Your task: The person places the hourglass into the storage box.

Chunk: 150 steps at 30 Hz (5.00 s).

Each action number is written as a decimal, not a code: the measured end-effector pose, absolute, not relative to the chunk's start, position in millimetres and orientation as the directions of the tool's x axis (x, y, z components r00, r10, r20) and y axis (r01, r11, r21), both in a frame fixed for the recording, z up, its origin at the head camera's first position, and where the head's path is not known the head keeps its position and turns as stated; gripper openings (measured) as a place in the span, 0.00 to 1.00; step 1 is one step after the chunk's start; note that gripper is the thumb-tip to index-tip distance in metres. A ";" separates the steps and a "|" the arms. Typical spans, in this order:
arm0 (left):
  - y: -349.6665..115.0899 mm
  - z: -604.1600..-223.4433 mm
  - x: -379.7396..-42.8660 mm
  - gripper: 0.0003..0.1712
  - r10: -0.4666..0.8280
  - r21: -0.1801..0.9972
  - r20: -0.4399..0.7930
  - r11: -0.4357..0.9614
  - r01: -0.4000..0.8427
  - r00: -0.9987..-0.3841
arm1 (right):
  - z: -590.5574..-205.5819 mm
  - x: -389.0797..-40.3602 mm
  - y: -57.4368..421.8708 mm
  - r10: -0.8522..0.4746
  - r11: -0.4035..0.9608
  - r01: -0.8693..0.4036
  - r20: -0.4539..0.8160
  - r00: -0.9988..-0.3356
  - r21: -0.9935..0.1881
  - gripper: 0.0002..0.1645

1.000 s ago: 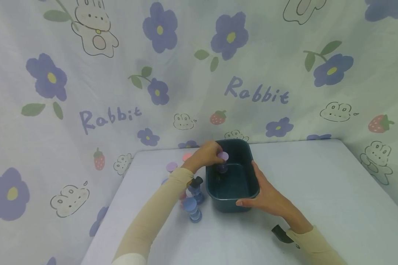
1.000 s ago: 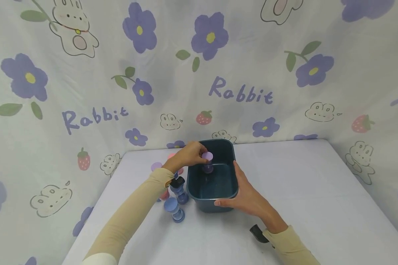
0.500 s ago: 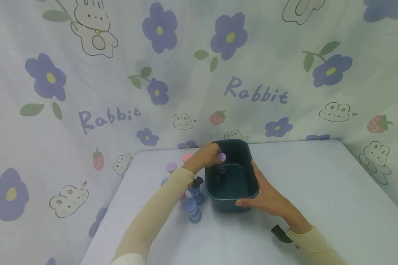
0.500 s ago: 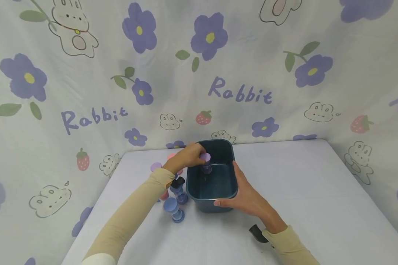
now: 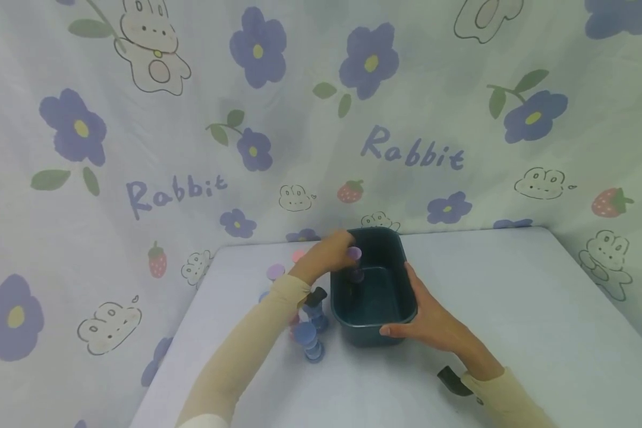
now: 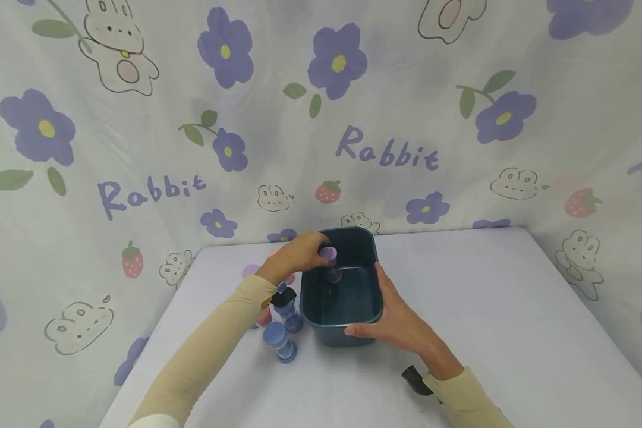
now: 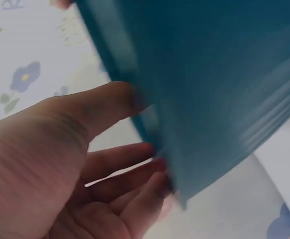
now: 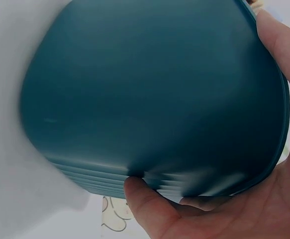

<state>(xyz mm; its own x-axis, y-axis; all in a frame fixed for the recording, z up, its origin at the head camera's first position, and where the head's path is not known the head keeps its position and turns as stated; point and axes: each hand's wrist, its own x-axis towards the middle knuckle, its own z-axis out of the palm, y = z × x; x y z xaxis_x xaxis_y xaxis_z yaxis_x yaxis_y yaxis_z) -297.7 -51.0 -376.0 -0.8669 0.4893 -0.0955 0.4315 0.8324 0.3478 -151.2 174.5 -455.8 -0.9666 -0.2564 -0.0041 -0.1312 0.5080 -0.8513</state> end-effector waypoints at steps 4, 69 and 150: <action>-61.9 -361.3 -292.7 0.29 0.485 0.432 -0.036 0.796 0.424 -0.874 | -454.2 -151.2 172.9 -0.246 0.523 -0.114 -0.021 -0.969 -0.845 0.82; -257.0 -478.2 -265.6 0.36 -0.008 0.933 0.080 0.353 0.072 -0.997 | -446.5 -147.8 167.2 -0.214 0.558 -0.078 -0.052 -0.975 -0.826 0.82; -196.9 -391.9 -230.1 0.21 -0.098 0.911 0.401 0.148 0.385 -0.911 | -451.4 -148.7 161.5 -0.219 0.548 -0.086 -0.044 -0.975 -0.832 0.82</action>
